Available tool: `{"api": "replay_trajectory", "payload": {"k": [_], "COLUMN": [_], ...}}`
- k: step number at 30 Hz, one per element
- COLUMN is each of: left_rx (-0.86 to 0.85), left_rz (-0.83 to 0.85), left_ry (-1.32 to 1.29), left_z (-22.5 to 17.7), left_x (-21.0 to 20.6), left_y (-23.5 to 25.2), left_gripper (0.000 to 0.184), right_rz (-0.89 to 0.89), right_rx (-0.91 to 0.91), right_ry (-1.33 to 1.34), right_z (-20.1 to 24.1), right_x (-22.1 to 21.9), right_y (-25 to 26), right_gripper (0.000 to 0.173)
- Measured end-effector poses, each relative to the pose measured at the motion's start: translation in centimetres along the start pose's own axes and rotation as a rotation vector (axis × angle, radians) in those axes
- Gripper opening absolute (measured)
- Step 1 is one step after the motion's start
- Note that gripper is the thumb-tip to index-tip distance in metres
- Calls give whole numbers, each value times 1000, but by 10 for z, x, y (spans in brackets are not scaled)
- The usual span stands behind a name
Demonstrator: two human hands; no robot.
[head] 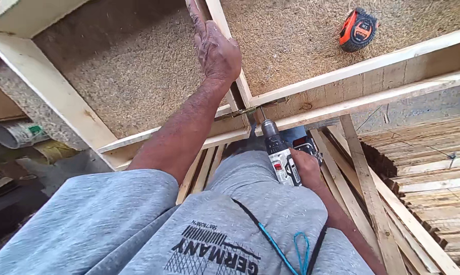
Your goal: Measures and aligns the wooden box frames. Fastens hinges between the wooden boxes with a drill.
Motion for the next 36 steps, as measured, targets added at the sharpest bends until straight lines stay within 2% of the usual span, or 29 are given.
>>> {"api": "replay_trajectory", "payload": {"k": [2, 5, 8, 10, 11, 14, 15, 16, 17, 19, 22, 26, 29, 32, 34, 36], "left_rx": [10, -33, -252, -385, -426, -587, -632, -651, -645, -630, -652, -645, -617, -561, -481, -415], "left_rz": [-16, -35, -82, 11, 46, 155, 152, 114, 53, 20, -43, -113, -16, 93, 1, -184], "left_ry": [-37, -179, -592, -717, -652, -156, -48, 19, 46, 103, 134, 158, 193, 222, 200, 61], "left_z": [-1, 6, 33, 71, 94, 156, 167, 173, 173, 166, 163, 163, 165, 145, 137, 123], "left_x": [3, 6, 4, 8, 10, 0, -9, -17, -23, -24, -28, -33, -24, -15, -4, 14], "left_y": [1, -1, -4, -35, -58, -120, -131, -137, -137, -130, -128, -133, -135, -137, -153, -172], "left_gripper": [54, 58, 54, 63, 66, 87, 84, 71, 51, 34, 33, 35, 38, 38, 34, 30], "right_rz": [5, -31, -164, -267, -300, -368, -377, -382, -381, -320, -187, -108, -137, -151, -146, -153], "right_rx": [-11, -10, -119, -182, -208, -302, -341, -379, -408, -432, -345, -277, -249, -255, -230, -188], "right_ry": [41, 90, 163, 204, 222, 211, 210, 219, 231, 170, 3, 38, 23, 29, 23, 19], "right_z": [4, 23, 28, 11, 7, 12, 16, 21, 24, 30, 32, 36, 33, 27, 22, 17], "right_x": [20, 67, 105, 114, 116, 114, 112, 109, 106, 103, 108, 114, 110, 121, 131, 150], "right_y": [0, -14, -55, -95, -110, -135, -137, -136, -136, -135, -124, -109, -102, -95, -85, -68], "right_gripper": [30, 38, 42, 51, 54, 60, 61, 61, 59, 55, 49, 51, 46, 47, 50, 50]}}
Point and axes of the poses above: each hand's wrist, its own y-axis towards the middle knuckle, its own x-axis out of the back of the hand, z = x × y, the point moved 3 cm from there along y, towards the middle knuckle, and after that the axes turned 9 degrees about y, right-handed, at the moved point
